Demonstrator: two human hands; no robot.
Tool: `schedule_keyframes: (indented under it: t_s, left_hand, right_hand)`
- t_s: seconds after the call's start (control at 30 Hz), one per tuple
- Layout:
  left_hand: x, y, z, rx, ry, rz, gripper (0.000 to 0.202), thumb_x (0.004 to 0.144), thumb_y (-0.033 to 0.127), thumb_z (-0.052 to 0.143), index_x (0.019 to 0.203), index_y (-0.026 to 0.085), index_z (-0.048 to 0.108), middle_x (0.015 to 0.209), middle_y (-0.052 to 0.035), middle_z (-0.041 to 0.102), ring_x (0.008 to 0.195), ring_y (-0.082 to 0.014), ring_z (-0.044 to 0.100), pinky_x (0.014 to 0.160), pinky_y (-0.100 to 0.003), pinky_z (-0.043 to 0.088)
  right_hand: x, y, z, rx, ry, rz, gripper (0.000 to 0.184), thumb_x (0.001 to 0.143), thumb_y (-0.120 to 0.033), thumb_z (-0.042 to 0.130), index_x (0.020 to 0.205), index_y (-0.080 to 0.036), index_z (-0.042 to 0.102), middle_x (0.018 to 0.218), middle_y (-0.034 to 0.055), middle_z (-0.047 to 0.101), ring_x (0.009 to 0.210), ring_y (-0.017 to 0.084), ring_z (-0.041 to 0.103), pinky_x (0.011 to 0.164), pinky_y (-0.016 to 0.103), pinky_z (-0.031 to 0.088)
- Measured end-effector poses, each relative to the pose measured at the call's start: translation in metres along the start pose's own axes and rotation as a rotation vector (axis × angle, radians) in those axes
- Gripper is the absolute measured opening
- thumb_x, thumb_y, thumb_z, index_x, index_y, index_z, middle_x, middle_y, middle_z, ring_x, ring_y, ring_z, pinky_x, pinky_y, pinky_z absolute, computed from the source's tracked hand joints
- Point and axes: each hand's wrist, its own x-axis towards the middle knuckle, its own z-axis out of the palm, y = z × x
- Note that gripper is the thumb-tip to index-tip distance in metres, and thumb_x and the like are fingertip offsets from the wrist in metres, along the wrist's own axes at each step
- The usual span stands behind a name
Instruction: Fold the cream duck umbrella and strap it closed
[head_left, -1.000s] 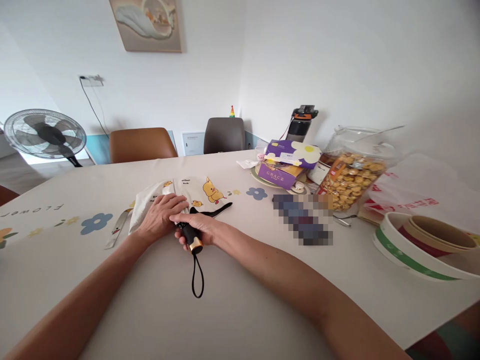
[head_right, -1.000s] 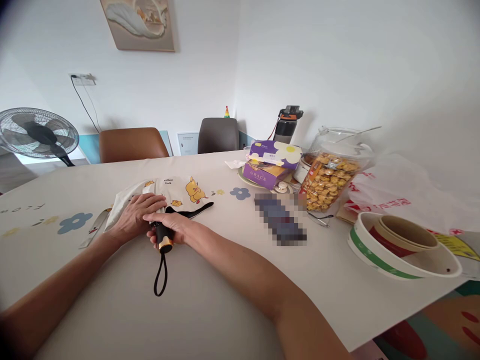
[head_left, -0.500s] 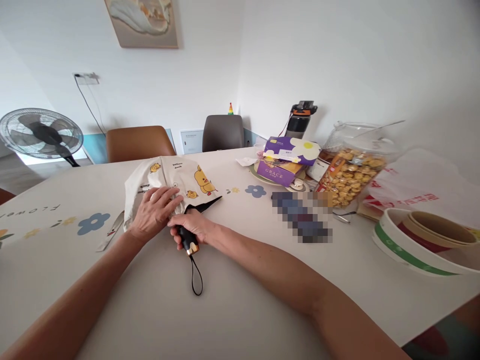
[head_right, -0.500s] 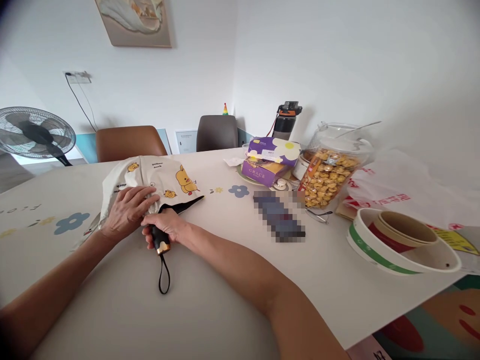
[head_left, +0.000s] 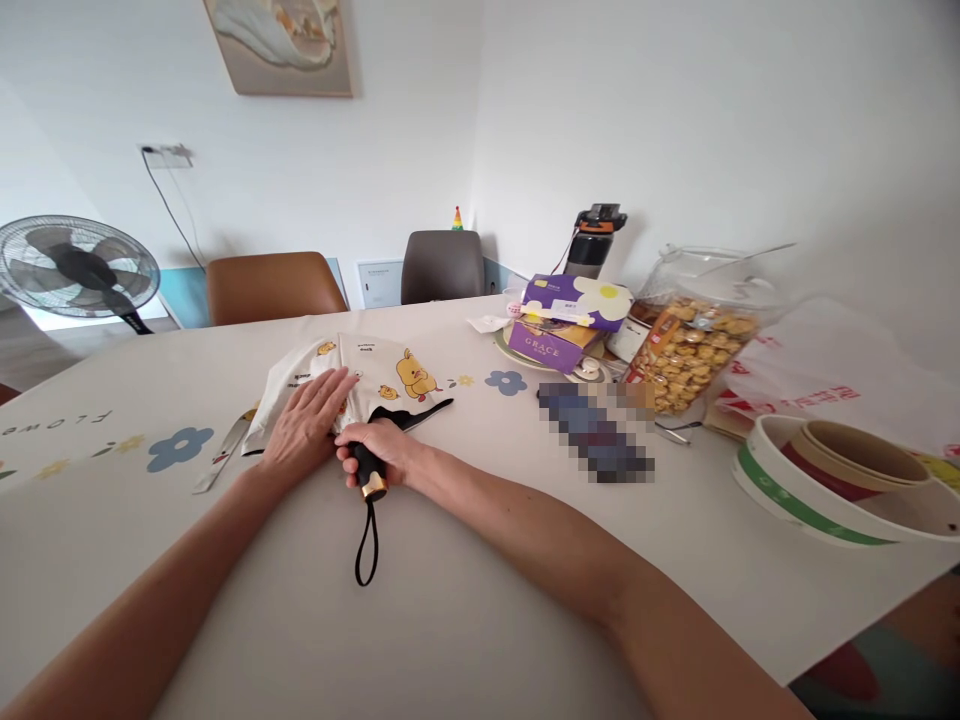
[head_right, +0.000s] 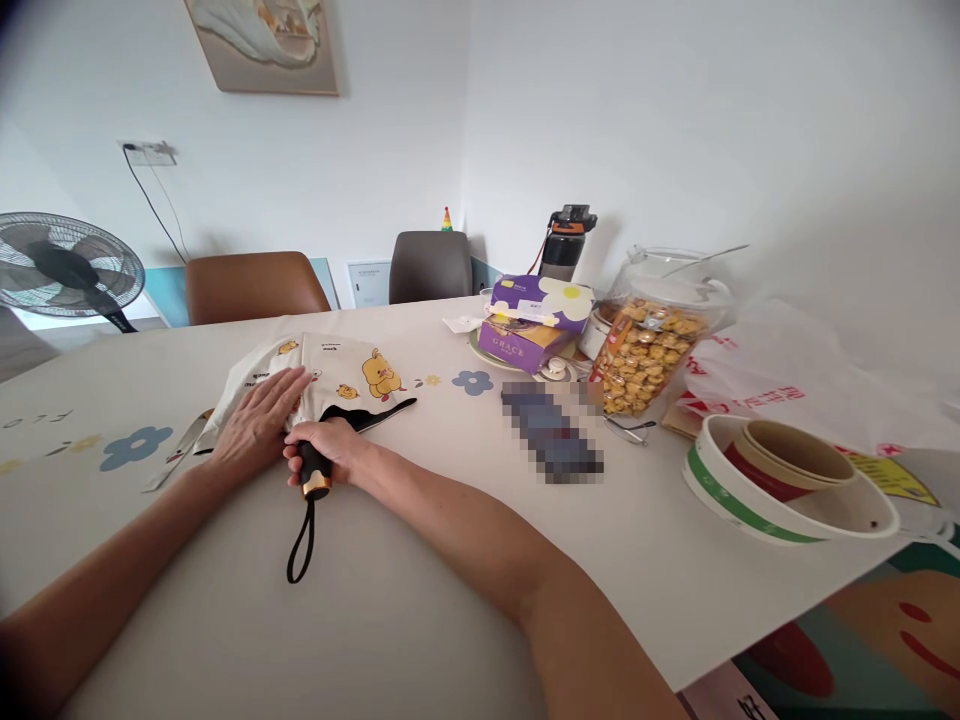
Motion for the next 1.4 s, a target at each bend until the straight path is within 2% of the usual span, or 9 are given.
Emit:
schedule_keyframes:
  t_s: [0.2,0.43,0.57,0.73,0.83,1.0,1.17,1.3,1.4]
  left_hand:
    - [-0.005,-0.007,0.004,0.058,0.044,-0.133,0.079,0.073,0.016,0.050,0.145,0.022,0.018,0.149,-0.0087,0.028,0.137,-0.0251,0.022,0.110,-0.040,0.021]
    - [-0.011,-0.018,0.011,0.026,-0.005,-0.261,0.078,0.074,0.017,0.048,0.145,0.021,0.015,0.150,-0.0080,0.024,0.138,-0.0252,0.020,0.110,-0.041,0.023]
    - [-0.011,-0.019,0.012,-0.001,-0.006,-0.265,0.079,0.075,0.018,0.049,0.146,0.020,0.014,0.151,-0.0084,0.023,0.138,-0.0250,0.020,0.110,-0.040,0.023]
    - [-0.010,-0.017,0.017,-0.015,0.025,-0.220,0.065,0.079,0.020,0.047,0.141,0.019,0.029,0.144,-0.0116,0.036,0.134,-0.0267,0.030,0.107,-0.044,0.029]
    - [-0.007,-0.019,0.018,-0.090,0.121,-0.215,0.055,0.073,0.009,0.043,0.127,0.019,0.047,0.135,-0.0107,0.048,0.128,-0.0252,0.040,0.105,-0.043,0.033]
    - [0.009,-0.011,-0.007,-0.230,0.326,-0.247,0.043,0.063,-0.001,0.035,0.090,0.019,0.061,0.114,-0.0071,0.062,0.114,-0.0220,0.052,0.098,-0.041,0.041]
    - [0.033,0.020,-0.042,-0.327,0.441,-0.389,0.034,0.067,0.001,0.037,0.080,0.022,0.061,0.104,-0.0029,0.065,0.106,-0.0204,0.055,0.094,-0.039,0.044]
    - [0.056,0.032,-0.039,-0.441,0.348,-0.479,0.029,0.069,0.006,0.040,0.080,0.022,0.062,0.104,-0.0012,0.066,0.107,-0.0188,0.054,0.097,-0.035,0.042]
    - [0.078,0.033,-0.026,-0.482,0.081,-0.529,0.028,0.071,0.012,0.041,0.086,0.022,0.064,0.103,-0.0018,0.066,0.105,-0.0195,0.055,0.096,-0.034,0.042]
  right_hand:
    - [0.032,0.000,0.012,0.264,-0.106,-0.109,0.015,0.073,-0.009,0.053,0.061,-0.015,0.047,0.049,-0.0019,0.051,0.038,0.010,0.047,0.038,0.027,0.051]
    - [0.051,-0.001,0.016,0.164,-0.034,-0.138,0.014,0.072,-0.009,0.050,0.058,-0.013,0.049,0.046,0.0006,0.053,0.035,0.013,0.049,0.033,0.029,0.050]
    - [0.058,0.000,0.011,0.219,-0.109,-0.196,0.015,0.074,-0.011,0.052,0.059,-0.012,0.049,0.048,0.0012,0.055,0.036,0.013,0.050,0.034,0.029,0.050]
    - [0.062,-0.001,-0.008,0.465,-0.277,-0.116,0.014,0.080,-0.011,0.050,0.066,-0.013,0.049,0.055,-0.0016,0.055,0.038,0.006,0.047,0.037,0.020,0.046]
    - [0.066,-0.002,-0.014,0.510,-0.333,-0.104,0.016,0.083,-0.011,0.047,0.067,-0.013,0.048,0.058,-0.0011,0.055,0.040,0.005,0.046,0.039,0.019,0.046]
    - [0.067,-0.003,-0.013,0.485,-0.310,-0.082,0.015,0.083,-0.012,0.049,0.068,-0.014,0.048,0.060,-0.0007,0.054,0.040,0.005,0.045,0.040,0.020,0.046]
    - [0.058,-0.007,-0.012,0.490,-0.310,-0.016,0.016,0.078,-0.014,0.058,0.070,-0.016,0.044,0.060,-0.0030,0.052,0.040,0.005,0.044,0.039,0.018,0.043]
    - [0.058,-0.006,-0.012,0.470,-0.306,-0.045,0.017,0.076,-0.017,0.060,0.071,-0.016,0.044,0.062,-0.0028,0.051,0.042,0.004,0.043,0.041,0.017,0.042]
    - [0.063,-0.004,-0.013,0.457,-0.322,-0.083,0.014,0.075,-0.015,0.058,0.070,-0.016,0.044,0.062,-0.0024,0.051,0.043,0.005,0.044,0.040,0.018,0.042]
